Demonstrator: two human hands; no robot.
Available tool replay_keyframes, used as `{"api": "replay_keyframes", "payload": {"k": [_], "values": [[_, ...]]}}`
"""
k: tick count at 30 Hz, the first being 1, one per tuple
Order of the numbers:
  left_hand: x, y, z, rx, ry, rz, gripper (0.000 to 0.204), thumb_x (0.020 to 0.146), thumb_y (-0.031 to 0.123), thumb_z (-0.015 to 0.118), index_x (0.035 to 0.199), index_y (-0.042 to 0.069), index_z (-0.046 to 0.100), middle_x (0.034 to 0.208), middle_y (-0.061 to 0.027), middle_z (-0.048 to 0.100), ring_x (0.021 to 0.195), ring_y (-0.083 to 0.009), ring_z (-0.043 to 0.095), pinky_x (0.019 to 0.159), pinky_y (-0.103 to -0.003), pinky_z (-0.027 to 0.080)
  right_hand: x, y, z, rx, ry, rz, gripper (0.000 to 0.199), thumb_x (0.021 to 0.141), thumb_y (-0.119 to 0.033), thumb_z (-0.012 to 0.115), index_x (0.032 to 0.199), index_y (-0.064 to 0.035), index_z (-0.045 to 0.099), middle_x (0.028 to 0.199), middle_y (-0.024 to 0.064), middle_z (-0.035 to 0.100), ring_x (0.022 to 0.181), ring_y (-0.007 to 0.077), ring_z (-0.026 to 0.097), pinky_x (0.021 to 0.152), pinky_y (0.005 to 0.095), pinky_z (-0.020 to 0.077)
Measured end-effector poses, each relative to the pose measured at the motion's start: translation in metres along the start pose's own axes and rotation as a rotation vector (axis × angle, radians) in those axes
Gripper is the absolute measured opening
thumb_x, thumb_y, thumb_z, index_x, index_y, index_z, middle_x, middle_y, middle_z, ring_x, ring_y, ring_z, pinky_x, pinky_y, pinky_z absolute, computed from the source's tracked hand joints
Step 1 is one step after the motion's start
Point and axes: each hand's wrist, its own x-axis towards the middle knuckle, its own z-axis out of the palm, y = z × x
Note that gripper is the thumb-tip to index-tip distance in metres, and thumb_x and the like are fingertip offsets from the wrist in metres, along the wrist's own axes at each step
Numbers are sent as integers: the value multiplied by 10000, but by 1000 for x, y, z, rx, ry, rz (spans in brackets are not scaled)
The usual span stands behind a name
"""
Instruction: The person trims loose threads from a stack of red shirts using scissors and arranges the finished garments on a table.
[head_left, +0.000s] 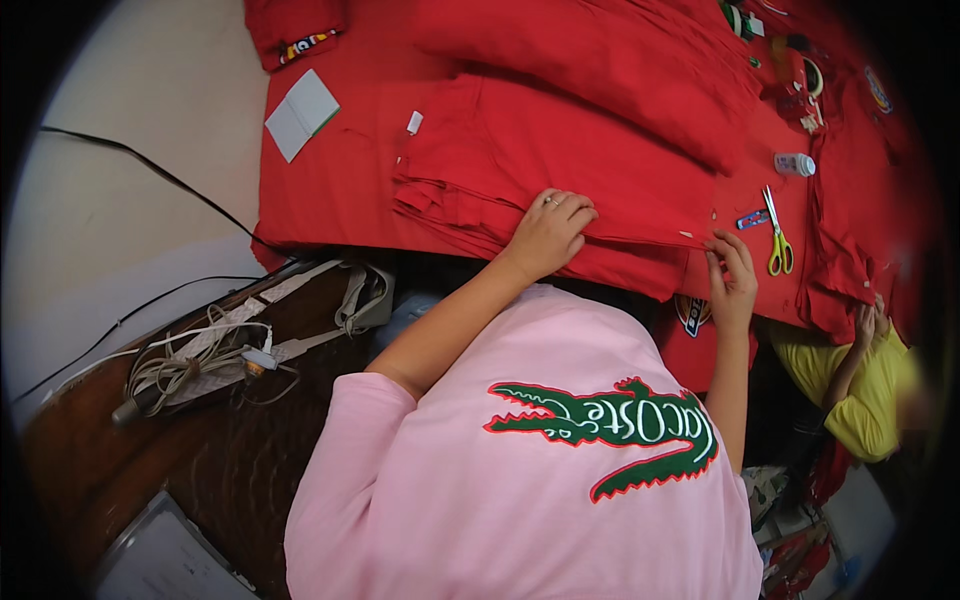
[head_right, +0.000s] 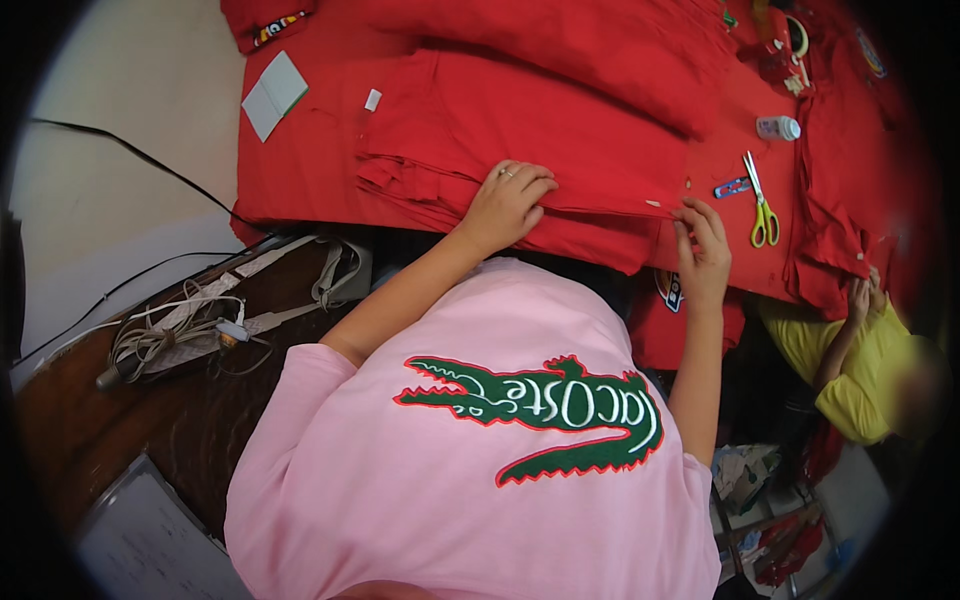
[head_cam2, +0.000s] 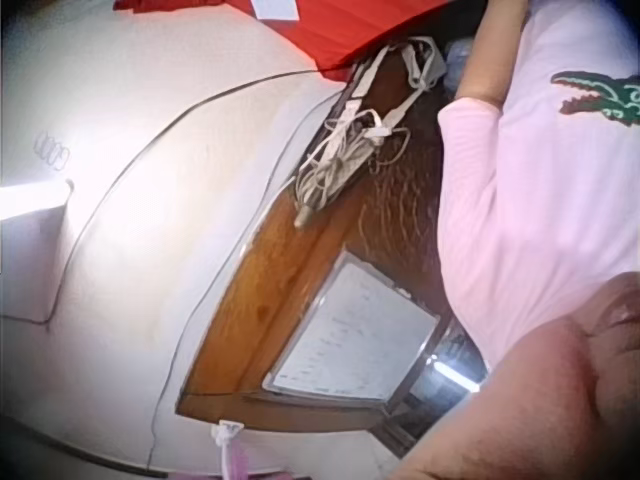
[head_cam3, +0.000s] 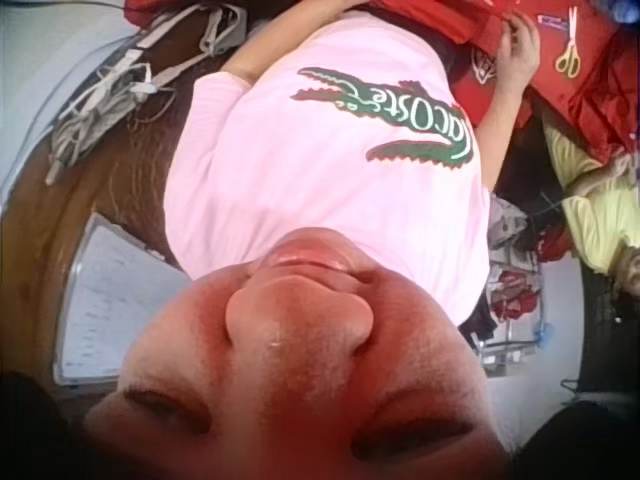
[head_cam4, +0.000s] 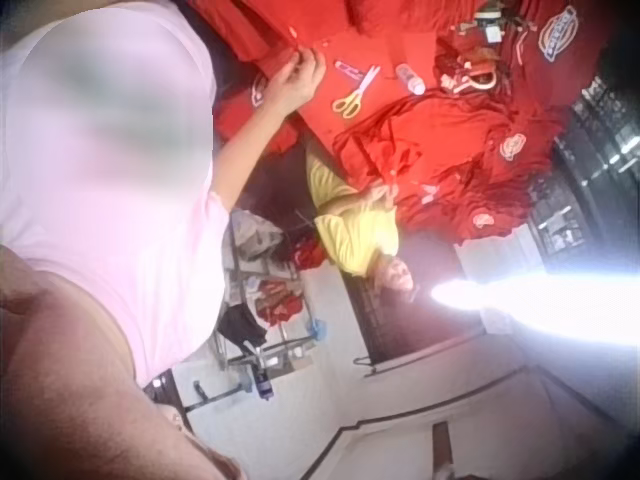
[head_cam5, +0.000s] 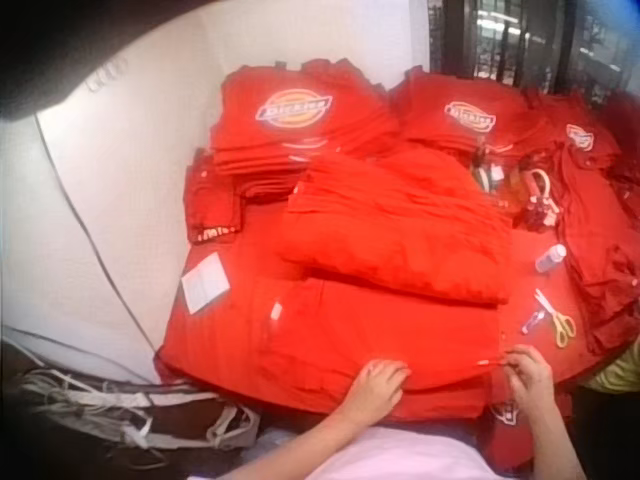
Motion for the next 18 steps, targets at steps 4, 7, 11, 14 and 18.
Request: {"api": "replay_keyframes", "payload": {"k": [4,7,11,14,18], "values": [[-6,-56,-51,291,200,-220,386,678,2,674,1048,110,698,1155,-57,679,1171,-262,608,1049,-464,417,-9,24,-28,-74,-40,30,113,953,-30,688,1062,-20,714,1212,99,677,969,195,669,755,294,542],[-32,-106,-113,383,374,-370,402,688,-53,593,971,168,774,1098,10,762,1107,-218,673,1023,-457,445,-23,38,-28,-89,-94,62,109,950,-44,692,1055,-22,712,1174,102,662,961,219,666,768,322,538],[-46,-118,-162,499,313,-362,340,777,13,604,1013,179,783,1143,22,759,1109,-218,671,1042,-413,443,-20,23,-19,-99,-278,191,130,949,-73,688,1070,-32,711,1045,74,651,908,236,664,754,350,520],[-45,-146,-177,464,255,-426,234,856,82,651,1034,171,774,1107,6,757,1048,-189,682,951,-373,489,-2,44,-16,2,-348,219,92,982,-71,661,1052,-17,689,916,46,671,851,178,672,740,329,526],[-12,-184,-222,48,-60,-849,168,937,193,700,1084,130,753,1052,-18,765,921,-135,692,768,-322,527,56,64,-49,404,-545,474,100,1015,-83,629,1101,-35,646,842,50,712,762,138,692,748,306,551]]}}
